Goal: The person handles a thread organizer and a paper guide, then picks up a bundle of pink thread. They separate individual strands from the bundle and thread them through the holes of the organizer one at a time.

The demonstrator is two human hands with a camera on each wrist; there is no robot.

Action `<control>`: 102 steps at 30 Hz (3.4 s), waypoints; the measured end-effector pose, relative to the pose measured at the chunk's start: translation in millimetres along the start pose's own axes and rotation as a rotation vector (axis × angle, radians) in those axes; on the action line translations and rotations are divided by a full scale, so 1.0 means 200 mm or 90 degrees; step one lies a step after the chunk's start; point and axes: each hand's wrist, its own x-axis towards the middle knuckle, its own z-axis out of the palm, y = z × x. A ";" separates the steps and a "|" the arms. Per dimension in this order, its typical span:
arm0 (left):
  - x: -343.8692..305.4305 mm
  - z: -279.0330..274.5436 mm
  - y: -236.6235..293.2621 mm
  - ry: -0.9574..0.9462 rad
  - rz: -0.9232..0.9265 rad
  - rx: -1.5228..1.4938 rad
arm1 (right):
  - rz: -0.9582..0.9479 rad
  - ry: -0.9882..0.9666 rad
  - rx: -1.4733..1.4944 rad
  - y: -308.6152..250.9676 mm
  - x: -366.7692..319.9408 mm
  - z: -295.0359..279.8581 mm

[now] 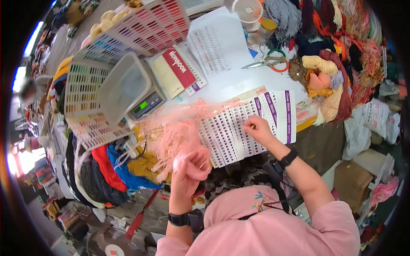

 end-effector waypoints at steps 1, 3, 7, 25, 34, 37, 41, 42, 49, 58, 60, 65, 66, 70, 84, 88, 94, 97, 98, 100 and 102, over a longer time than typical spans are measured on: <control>-0.01 0.02 0.00 -0.041 0.005 -0.015 | 0.053 -0.047 0.084 -0.16 -0.05 0.05; -0.05 0.08 -0.01 -0.090 0.030 -0.018 | 0.008 -0.067 0.234 -0.42 -0.13 0.14; -0.10 0.08 0.03 -0.208 0.019 -0.002 | 0.118 -0.268 0.441 -0.84 -0.24 0.21; -0.23 0.03 0.13 -0.227 0.090 -0.088 | 0.119 -0.287 0.600 -1.02 -0.40 0.25; -0.23 0.07 0.13 -0.199 0.096 -0.040 | 0.049 -0.256 0.509 -1.07 -0.41 0.25; -0.22 0.10 0.13 -0.195 0.096 -0.022 | 0.000 -0.167 0.453 -1.04 -0.41 0.25; -0.12 0.05 0.16 -0.050 0.116 -0.154 | -0.055 -0.026 0.576 -0.93 -0.40 0.10; -0.09 -0.03 0.20 -0.094 0.141 -0.195 | -0.003 -0.035 0.724 -0.87 -0.39 0.00; 0.03 -1.82 0.50 0.535 0.326 0.385 | 0.002 0.481 0.631 0.11 -0.40 -1.38; 0.68 -0.59 -0.25 0.137 0.075 0.364 | 0.109 0.387 0.103 0.56 0.04 -0.94; 0.90 -0.25 -0.38 0.036 -0.300 -0.016 | 0.119 0.246 -0.015 0.57 0.14 -0.64; 1.15 0.35 -0.85 0.035 -0.236 0.173 | -0.070 0.353 -0.075 0.72 0.26 -0.29; 1.19 0.39 -0.90 0.048 -0.198 0.223 | -0.103 0.340 -0.127 0.74 0.27 -0.27; 1.31 0.44 -1.00 0.044 -0.151 0.432 | -0.099 0.319 -0.202 0.75 0.24 -0.24; 1.40 0.44 -1.08 0.057 0.035 0.770 | -0.002 0.321 0.223 0.80 0.22 -0.28; 1.42 0.42 -1.06 0.054 0.054 0.799 | -0.018 0.304 0.136 0.78 0.22 -0.30; 1.34 0.36 -0.98 0.106 0.011 0.776 | -0.120 0.386 -0.101 0.78 0.25 -0.31; 1.32 0.38 -0.95 0.090 -0.036 0.701 | -0.225 0.311 -0.148 0.78 0.30 -0.26; 1.33 0.38 -0.95 0.089 -0.026 0.686 | -0.265 0.267 -0.149 0.78 0.32 -0.23; 1.35 0.36 -0.96 0.075 -0.012 0.624 | -0.217 0.229 -0.204 0.74 0.34 -0.21; 1.38 0.35 -0.96 0.050 0.000 0.529 | -0.203 0.206 -0.241 0.72 0.34 -0.19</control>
